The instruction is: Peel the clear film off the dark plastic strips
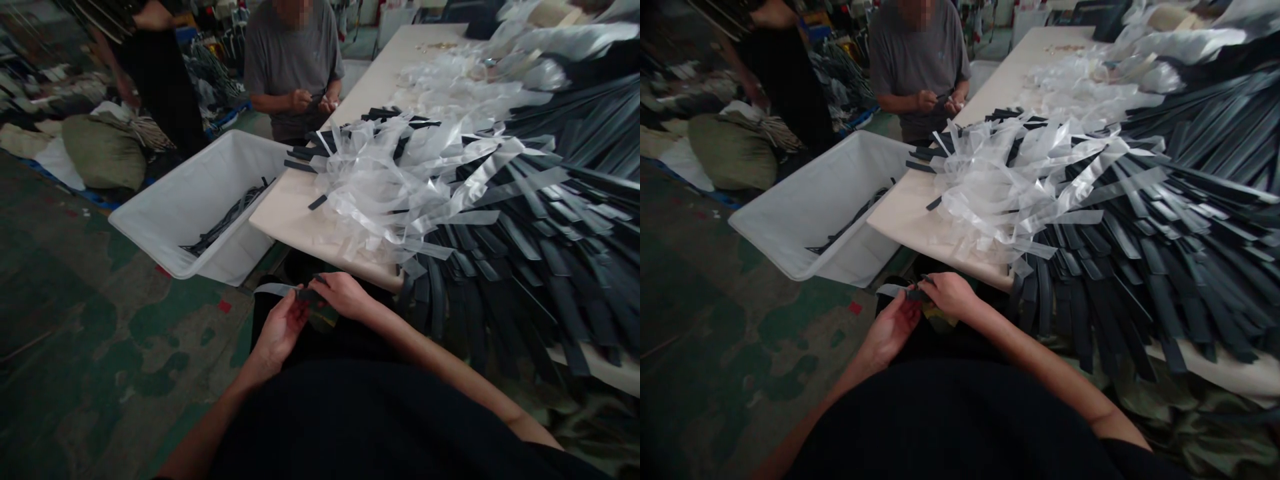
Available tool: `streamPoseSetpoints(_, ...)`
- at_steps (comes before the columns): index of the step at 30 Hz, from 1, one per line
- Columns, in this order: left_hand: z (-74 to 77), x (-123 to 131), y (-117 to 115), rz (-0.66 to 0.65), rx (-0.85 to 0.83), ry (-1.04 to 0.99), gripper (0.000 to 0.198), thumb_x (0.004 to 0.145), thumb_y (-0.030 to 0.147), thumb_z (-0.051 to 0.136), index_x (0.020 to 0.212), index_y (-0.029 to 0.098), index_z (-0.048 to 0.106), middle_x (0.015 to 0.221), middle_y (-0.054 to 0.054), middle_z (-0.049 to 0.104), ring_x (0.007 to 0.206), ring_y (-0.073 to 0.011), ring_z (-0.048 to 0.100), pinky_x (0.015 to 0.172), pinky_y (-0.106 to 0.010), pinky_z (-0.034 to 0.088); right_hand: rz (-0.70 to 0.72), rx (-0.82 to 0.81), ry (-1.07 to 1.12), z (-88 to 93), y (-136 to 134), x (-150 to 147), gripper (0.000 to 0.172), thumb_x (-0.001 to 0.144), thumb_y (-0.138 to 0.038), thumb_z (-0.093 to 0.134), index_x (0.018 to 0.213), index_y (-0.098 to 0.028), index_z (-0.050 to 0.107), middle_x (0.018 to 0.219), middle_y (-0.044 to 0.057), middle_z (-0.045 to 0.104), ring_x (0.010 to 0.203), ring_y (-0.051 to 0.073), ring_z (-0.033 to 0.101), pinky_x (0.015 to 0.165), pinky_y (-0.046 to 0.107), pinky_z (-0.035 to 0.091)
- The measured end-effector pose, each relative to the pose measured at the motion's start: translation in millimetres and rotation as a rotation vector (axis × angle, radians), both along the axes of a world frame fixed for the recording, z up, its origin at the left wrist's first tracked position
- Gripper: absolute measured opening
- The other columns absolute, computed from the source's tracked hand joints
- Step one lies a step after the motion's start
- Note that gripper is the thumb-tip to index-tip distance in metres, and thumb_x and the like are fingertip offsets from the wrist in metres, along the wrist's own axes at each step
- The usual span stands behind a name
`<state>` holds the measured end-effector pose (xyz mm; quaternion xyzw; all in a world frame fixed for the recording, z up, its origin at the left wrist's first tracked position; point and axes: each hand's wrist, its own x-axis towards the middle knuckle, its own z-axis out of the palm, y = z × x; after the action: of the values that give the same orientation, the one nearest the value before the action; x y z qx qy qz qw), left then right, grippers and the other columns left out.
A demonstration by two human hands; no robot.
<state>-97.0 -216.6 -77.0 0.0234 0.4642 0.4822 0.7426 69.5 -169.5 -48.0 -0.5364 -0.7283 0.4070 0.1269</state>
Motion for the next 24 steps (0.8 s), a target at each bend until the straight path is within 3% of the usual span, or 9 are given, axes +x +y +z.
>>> streamPoseSetpoints(3,18.9,-13,-2,0.006,-0.083,-0.033,0.023,0.097,0.02,0.052,0.088,0.013,0.072,0.074,-0.005,0.072,0.06,-0.0112,0.066,0.055,-0.022,0.053,-0.088,-0.019,0.16,-4.6,3,11,0.037,0.103,-0.03,0.034,0.109,-0.014,0.067,0.098,0.006,0.073,0.064,0.011,0.067,0.06,0.021,0.051)
streamPoseSetpoints(5,27.9,-18,-7,-0.053,-0.103,-0.067,0.022,0.095,0.02,0.054,0.084,0.013,0.072,0.068,-0.004,0.07,0.054,-0.011,0.063,0.05,-0.021,0.051,-0.078,0.044,0.342,-5.3,2,13,0.028,0.098,-0.027,0.047,0.109,-0.015,0.069,0.106,0.007,0.072,0.08,0.014,0.07,0.075,0.025,0.055)
streamPoseSetpoints(7,31.7,-19,-14,-0.155,-0.095,-0.085,0.02,0.093,0.019,0.057,0.081,0.012,0.072,0.066,-0.005,0.069,0.052,-0.012,0.063,0.049,-0.022,0.051,0.068,0.128,0.534,-4.8,-2,9,0.022,0.091,-0.021,0.058,0.108,-0.018,0.071,0.119,0.007,0.069,0.108,0.018,0.066,0.095,0.03,0.05)
streamPoseSetpoints(9,31.2,-19,-20,-0.275,-0.062,-0.093,0.017,0.088,0.021,0.063,0.078,0.011,0.072,0.064,-0.006,0.068,0.051,-0.0137,0.063,0.049,-0.023,0.051,0.271,0.167,0.633,-4.4,-5,2,0.024,0.09,-0.016,0.059,0.111,-0.019,0.072,0.13,0.008,0.064,0.122,0.018,0.058,0.104,0.032,0.044)
streamPoseSetpoints(13,25.1,-20,-31,-0.471,0.02,-0.091,0.019,0.079,0.027,0.076,0.074,0.009,0.072,0.06,-0.006,0.066,0.05,-0.0144,0.062,0.05,-0.023,0.049,0.462,0.135,0.668,-5.2,-8,-7,0.02,0.093,-0.02,0.057,0.105,-0.016,0.073,0.121,0.011,0.068,0.114,0.017,0.063,0.099,0.03,0.047)
streamPoseSetpoints(16,18.1,-23,-33,-0.515,0.028,-0.131,0.028,0.083,0.037,0.072,0.078,0.01,0.072,0.066,-0.008,0.069,0.056,-0.0159,0.066,0.057,-0.024,0.052,0.418,0.098,0.65,-1.8,-11,-7,0.019,0.093,-0.021,0.057,0.1,-0.014,0.073,0.107,0.009,0.072,0.101,0.017,0.067,0.092,0.029,0.05)
streamPoseSetpoints(19,7.0,-26,-21,-0.402,-0.023,-0.223,0.045,0.092,0.05,0.056,0.096,0.007,0.07,0.091,-0.017,0.073,0.076,-0.0226,0.072,0.068,-0.03,0.056,0.262,-0.014,0.661,9.1,-15,-2,0.021,0.091,-0.027,0.058,0.096,-0.013,0.073,0.095,0.007,0.073,0.088,0.016,0.067,0.083,0.028,0.051)
streamPoseSetpoints(21,-2.4,-33,-4,-0.176,-0.065,-0.209,0.046,0.096,0.047,0.049,0.103,0.006,0.066,0.098,-0.019,0.072,0.085,-0.0245,0.072,0.075,-0.034,0.058,0.223,-0.111,0.682,19.8,-20,5,0.025,0.089,-0.036,0.062,0.092,-0.013,0.073,0.087,0.005,0.072,0.077,0.015,0.064,0.073,0.025,0.052)
streamPoseSetpoints(24,-14.4,-57,29,0.222,-0.089,-0.063,0.032,0.101,0.031,0.04,0.098,0.008,0.063,0.086,-0.012,0.071,0.075,-0.0166,0.071,0.071,-0.027,0.058,0.254,-0.264,0.723,37.4,-30,19,0.032,0.085,-0.044,0.067,0.088,-0.012,0.072,0.078,0.004,0.068,0.064,0.011,0.057,0.059,0.021,0.048)
